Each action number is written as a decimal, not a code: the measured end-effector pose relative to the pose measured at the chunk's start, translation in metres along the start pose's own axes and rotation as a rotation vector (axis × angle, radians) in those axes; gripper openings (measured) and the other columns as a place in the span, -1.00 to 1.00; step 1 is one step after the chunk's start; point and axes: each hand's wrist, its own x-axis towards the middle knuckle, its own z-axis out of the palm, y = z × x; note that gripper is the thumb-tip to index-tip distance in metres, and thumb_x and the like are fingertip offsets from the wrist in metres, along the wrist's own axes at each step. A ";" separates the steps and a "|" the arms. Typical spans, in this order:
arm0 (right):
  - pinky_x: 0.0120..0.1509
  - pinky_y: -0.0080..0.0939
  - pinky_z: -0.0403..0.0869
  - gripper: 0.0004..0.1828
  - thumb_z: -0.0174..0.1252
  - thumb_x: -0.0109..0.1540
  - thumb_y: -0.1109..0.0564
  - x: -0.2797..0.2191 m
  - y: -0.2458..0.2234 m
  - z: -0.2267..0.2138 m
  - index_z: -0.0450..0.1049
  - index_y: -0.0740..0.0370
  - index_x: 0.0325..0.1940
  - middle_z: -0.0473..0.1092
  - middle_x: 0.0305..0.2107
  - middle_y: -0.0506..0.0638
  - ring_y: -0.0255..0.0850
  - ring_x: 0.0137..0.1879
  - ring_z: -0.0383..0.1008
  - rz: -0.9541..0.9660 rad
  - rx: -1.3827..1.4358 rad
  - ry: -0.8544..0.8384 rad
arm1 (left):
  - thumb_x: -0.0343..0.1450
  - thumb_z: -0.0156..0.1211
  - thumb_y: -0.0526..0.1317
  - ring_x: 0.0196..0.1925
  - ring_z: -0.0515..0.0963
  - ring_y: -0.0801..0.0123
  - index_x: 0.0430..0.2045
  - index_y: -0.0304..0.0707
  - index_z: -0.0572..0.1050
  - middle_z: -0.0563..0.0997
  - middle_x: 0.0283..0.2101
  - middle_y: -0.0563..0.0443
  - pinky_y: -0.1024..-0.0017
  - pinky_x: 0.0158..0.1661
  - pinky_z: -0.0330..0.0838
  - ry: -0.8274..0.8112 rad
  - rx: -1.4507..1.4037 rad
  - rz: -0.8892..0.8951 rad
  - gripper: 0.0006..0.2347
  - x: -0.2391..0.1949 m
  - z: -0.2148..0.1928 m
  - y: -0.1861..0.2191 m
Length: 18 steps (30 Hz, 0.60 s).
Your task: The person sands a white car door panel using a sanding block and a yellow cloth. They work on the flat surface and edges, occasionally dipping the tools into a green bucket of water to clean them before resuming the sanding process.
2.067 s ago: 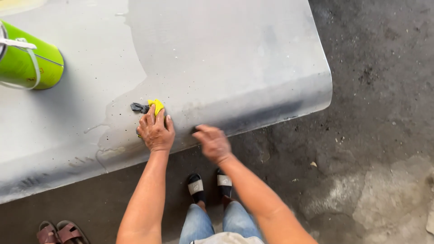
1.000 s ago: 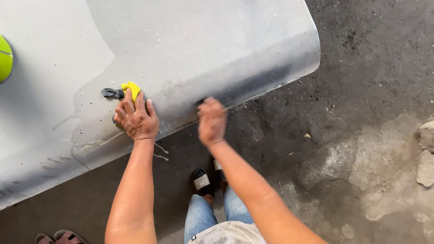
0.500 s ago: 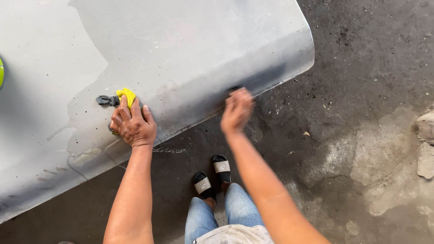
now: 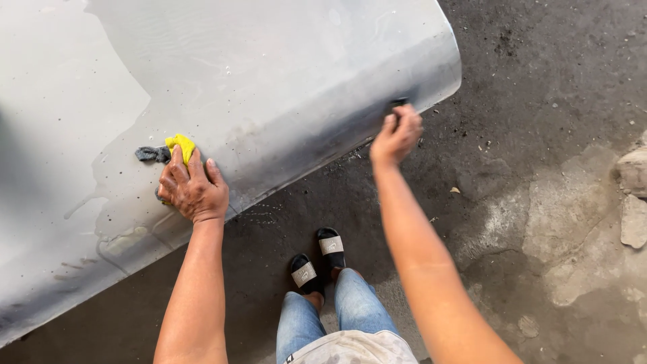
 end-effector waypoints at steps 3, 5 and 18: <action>0.10 -0.06 0.60 -0.81 -0.02 0.41 0.31 -0.060 -0.091 -0.021 0.37 0.18 0.10 0.33 -0.08 0.06 -0.14 -0.03 0.41 0.036 0.473 -0.166 | 0.54 0.22 -0.08 0.30 0.30 0.01 0.11 -0.14 0.58 0.36 0.40 -0.05 -0.01 0.23 0.13 -0.008 0.022 -0.002 -0.71 -0.003 -0.002 -0.001; 0.26 -0.04 0.56 -0.79 0.01 0.37 0.31 -0.096 -0.106 -0.036 0.42 0.11 0.04 0.39 -0.02 -0.02 -0.14 0.12 0.44 -0.134 0.553 -0.245 | 0.54 0.21 -0.09 0.31 0.31 0.02 0.13 -0.14 0.58 0.36 0.40 -0.05 -0.01 0.23 0.14 -0.005 0.021 0.005 -0.70 -0.004 -0.003 0.000; 0.29 -0.02 0.41 -0.85 0.10 0.37 0.10 0.041 0.075 0.015 0.44 0.16 -0.01 0.42 0.12 0.09 -0.02 0.24 0.36 0.185 0.084 -0.155 | 0.56 0.22 -0.08 0.33 0.31 0.00 0.07 -0.14 0.58 0.36 0.43 -0.04 -0.02 0.25 0.14 -0.011 0.032 -0.003 -0.74 -0.003 -0.001 0.002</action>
